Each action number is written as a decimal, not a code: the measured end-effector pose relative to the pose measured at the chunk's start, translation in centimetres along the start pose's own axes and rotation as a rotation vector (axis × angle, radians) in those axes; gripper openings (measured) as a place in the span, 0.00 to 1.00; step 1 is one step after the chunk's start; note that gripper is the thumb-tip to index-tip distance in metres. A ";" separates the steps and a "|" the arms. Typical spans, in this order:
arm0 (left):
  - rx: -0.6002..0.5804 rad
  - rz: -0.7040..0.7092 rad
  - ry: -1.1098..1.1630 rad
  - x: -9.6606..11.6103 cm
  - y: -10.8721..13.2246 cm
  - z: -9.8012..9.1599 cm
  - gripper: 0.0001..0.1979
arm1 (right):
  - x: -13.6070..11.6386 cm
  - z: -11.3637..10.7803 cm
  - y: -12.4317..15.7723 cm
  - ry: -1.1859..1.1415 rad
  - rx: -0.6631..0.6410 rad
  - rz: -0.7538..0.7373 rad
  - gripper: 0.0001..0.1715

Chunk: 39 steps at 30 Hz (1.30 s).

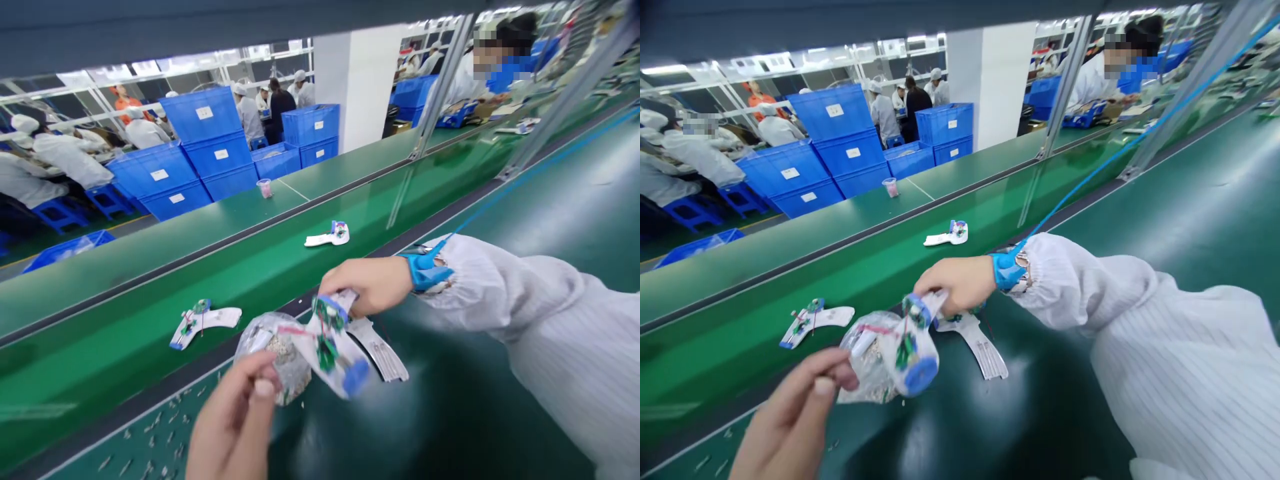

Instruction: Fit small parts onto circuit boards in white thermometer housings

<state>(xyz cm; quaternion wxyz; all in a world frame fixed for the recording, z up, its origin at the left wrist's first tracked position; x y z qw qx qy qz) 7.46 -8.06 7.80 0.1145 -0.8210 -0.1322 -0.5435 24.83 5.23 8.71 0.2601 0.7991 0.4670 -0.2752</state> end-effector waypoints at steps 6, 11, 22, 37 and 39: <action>-0.418 -0.102 0.306 0.1 0.0 2.1 0.18 | -9.0 4.1 -1.1 -0.227 -0.486 -0.333 0.18; -0.656 -0.141 0.301 1.3 1.6 3.3 0.16 | -7.7 5.5 -2.0 -0.510 -0.668 -0.191 0.10; -0.867 -0.230 0.609 0.9 2.8 3.7 0.14 | -4.7 9.9 -0.3 -0.818 -1.036 -0.094 0.38; -0.228 -0.030 0.485 1.1 0.2 1.6 0.15 | -5.2 2.3 2.4 -0.711 0.746 -0.233 0.04; -0.196 0.006 0.380 1.4 0.4 1.4 0.15 | -7.6 2.2 2.6 -0.595 0.722 -0.331 0.05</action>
Point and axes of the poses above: each hand's wrist, its own y-axis away from the middle knuckle, its own z-axis out of the palm, x = y × z, the point moved 7 cm from there along -y, towards the middle knuckle, and after that the axes turned 9 degrees about -y, right-handed, at the moved point
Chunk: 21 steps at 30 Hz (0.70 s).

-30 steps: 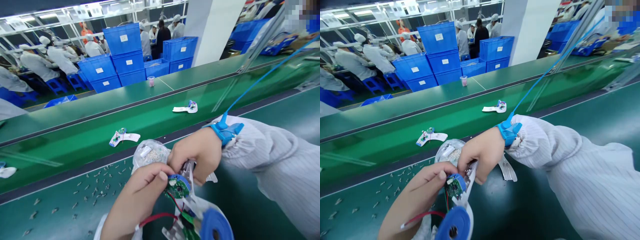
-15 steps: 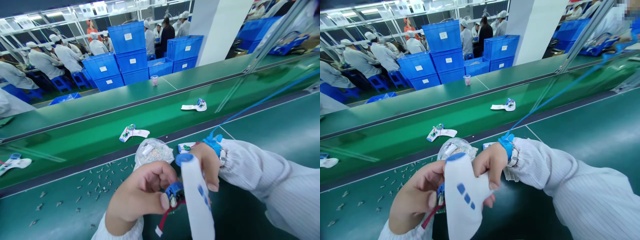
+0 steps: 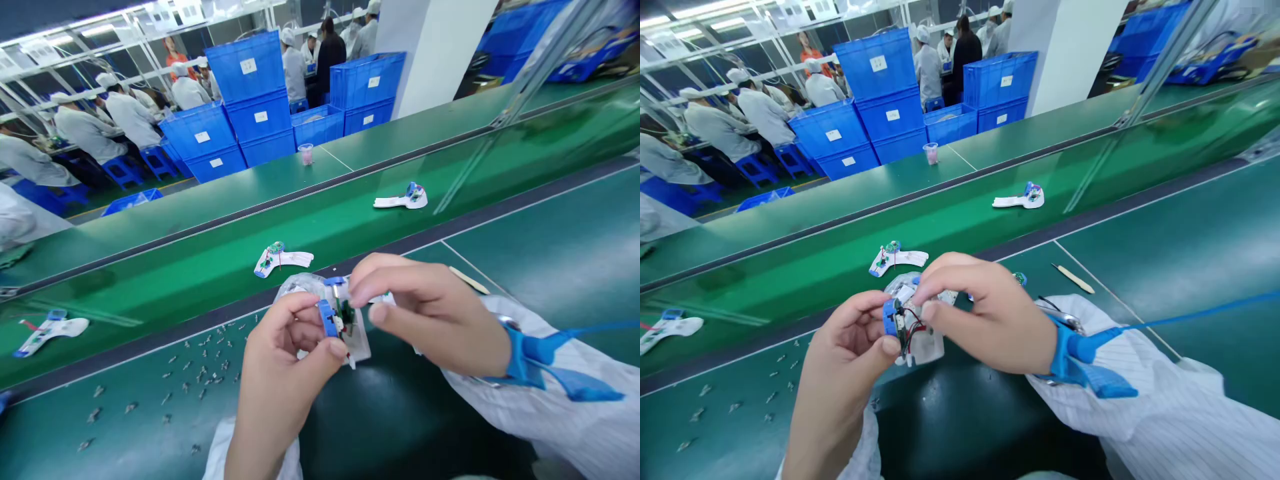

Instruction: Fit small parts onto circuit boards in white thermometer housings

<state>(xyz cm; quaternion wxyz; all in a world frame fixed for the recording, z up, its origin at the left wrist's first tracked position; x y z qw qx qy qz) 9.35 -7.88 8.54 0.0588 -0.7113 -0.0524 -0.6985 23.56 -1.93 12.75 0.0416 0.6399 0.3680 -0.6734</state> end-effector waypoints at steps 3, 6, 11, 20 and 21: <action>0.107 0.044 -0.153 0.6 0.3 -0.4 0.18 | 0.0 1.6 -0.5 0.045 -0.055 0.093 0.06; 0.204 0.117 -0.317 1.2 0.5 -0.7 0.19 | 1.1 1.9 -0.9 0.045 0.020 0.227 0.06; 0.300 0.195 -0.446 1.7 0.8 -1.1 0.20 | 2.8 2.8 -1.0 -0.069 -0.011 0.349 0.10; 0.144 0.007 0.285 -0.5 -0.7 -1.0 0.15 | 3.6 1.5 -2.0 -0.100 0.051 0.246 0.11; 0.132 -0.024 0.343 -0.8 -0.9 -0.8 0.16 | 3.5 1.2 -2.1 -0.040 0.058 0.232 0.09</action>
Point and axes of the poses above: each hand's wrist, its own y-axis away from the middle knuckle, its own z-axis out of the palm, x = y × z, the point moved 7 cm from there along -y, towards the middle knuckle, and after that the axes turned 9 degrees about -y, right-handed, at the moved point
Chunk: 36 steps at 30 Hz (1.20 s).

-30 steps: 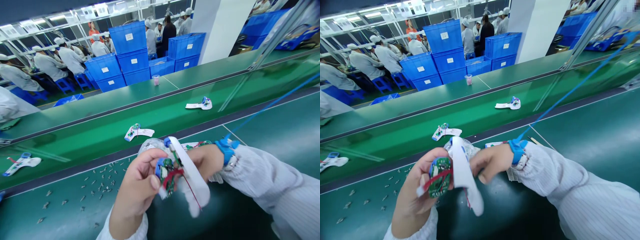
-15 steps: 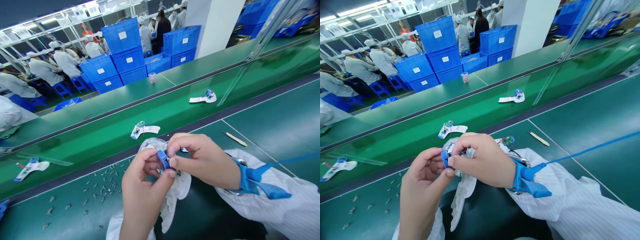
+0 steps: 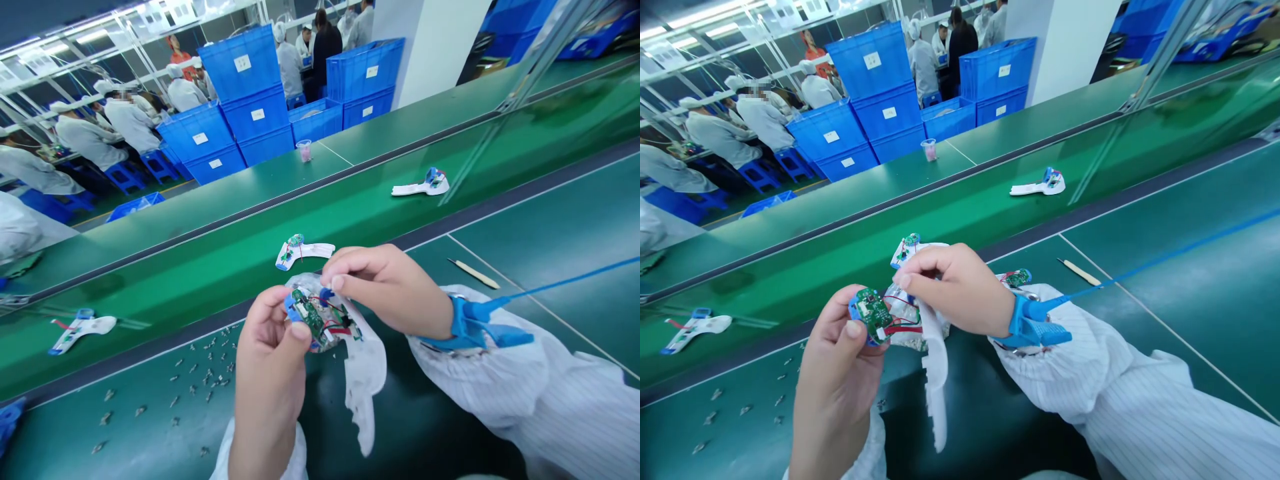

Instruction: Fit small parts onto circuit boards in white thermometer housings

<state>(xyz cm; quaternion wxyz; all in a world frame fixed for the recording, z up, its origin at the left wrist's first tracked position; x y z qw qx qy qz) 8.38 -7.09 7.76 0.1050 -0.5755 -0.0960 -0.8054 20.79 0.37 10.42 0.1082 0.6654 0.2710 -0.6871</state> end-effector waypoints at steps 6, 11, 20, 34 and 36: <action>-0.033 -0.152 0.201 -0.9 -0.3 0.7 0.11 | -2.5 1.1 1.0 0.083 -0.156 -0.378 0.11; -0.009 -0.212 0.274 -1.1 -0.1 0.8 0.12 | -3.3 2.5 2.2 0.173 -0.255 -0.538 0.13; -0.044 -0.200 0.204 -1.6 0.2 0.6 0.13 | -3.5 3.2 3.1 0.301 -0.281 -0.566 0.09; 0.191 0.055 0.010 -0.3 -0.1 -0.7 0.15 | -2.5 1.1 3.1 0.192 0.074 -0.280 0.11; 0.177 0.096 -0.047 0.1 0.1 -0.5 0.13 | -2.4 0.7 2.9 0.140 0.115 -0.214 0.13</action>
Point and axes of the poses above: each hand's wrist, its own y-axis away from the middle knuckle, its own z-axis out of the palm, x = y × z, the point moved 7 cm from there along -y, towards the middle knuckle, and after that the axes turned 9 degrees about -y, right-handed, at the moved point
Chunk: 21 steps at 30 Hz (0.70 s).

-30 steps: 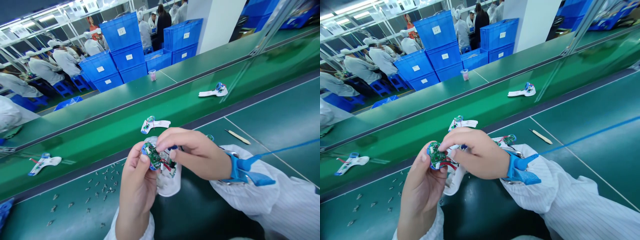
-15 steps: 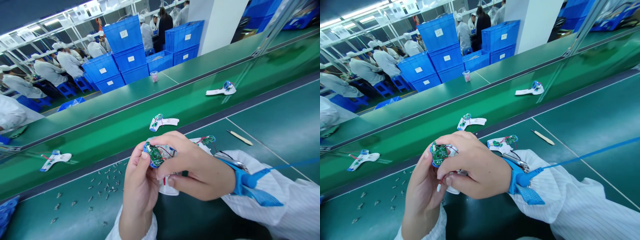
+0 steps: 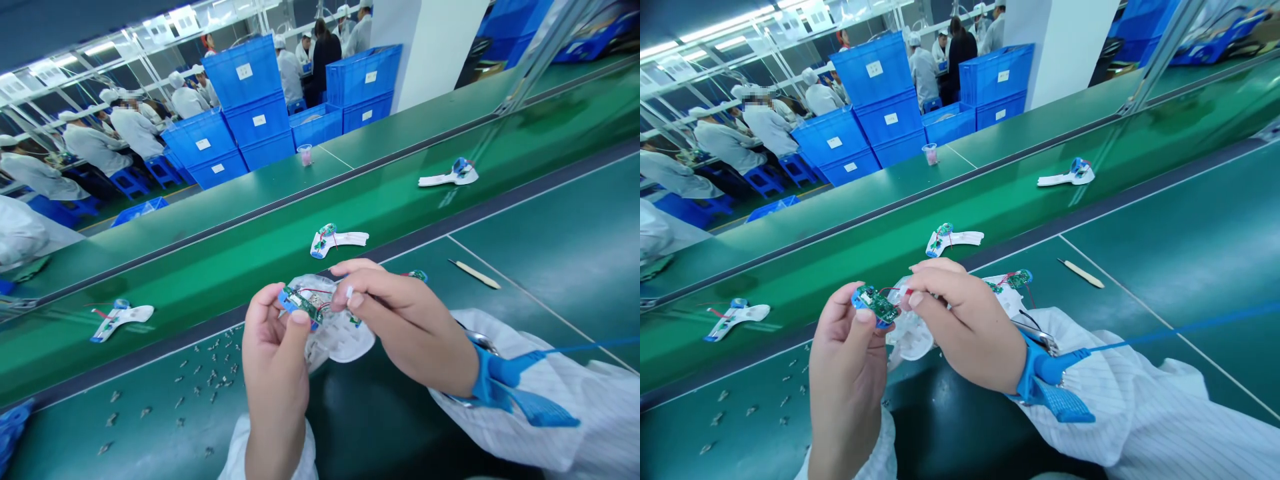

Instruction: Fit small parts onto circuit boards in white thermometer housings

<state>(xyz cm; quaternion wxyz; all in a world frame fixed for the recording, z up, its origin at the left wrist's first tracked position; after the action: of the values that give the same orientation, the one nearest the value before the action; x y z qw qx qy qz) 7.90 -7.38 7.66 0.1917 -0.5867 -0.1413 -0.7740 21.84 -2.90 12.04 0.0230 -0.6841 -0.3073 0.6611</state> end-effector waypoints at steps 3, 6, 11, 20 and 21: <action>-0.057 0.029 -0.081 0.3 0.5 0.3 0.13 | 0.1 -0.2 -0.4 -0.065 -0.016 0.071 0.13; -0.117 0.078 -0.141 0.7 0.9 0.6 0.13 | -0.1 0.2 -0.8 -0.040 -0.136 0.081 0.16; -0.122 0.103 -0.287 1.1 1.5 0.5 0.15 | -1.4 0.5 -1.3 0.063 -0.287 -0.050 0.17; -0.156 0.096 -0.346 1.4 2.1 0.5 0.16 | -2.9 1.2 -1.5 0.122 -0.462 -0.200 0.15; -0.162 0.105 -0.344 1.5 2.1 0.5 0.15 | -3.0 1.2 -1.5 0.121 -0.468 -0.199 0.15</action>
<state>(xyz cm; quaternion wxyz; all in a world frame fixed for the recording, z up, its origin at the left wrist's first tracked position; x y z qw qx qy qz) 8.98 -9.18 9.22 0.1569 -0.7304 -0.0785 -0.6601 20.32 -3.44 15.19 -0.0526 -0.6757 -0.5155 0.5243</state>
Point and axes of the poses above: each hand's wrist, its own y-axis away from the middle knuckle, its own z-axis out of the palm, x = y × z, the point moved 7 cm from there along -y, towards the middle knuckle, and after that the axes turned 9 degrees about -y, right-handed, at the moved point
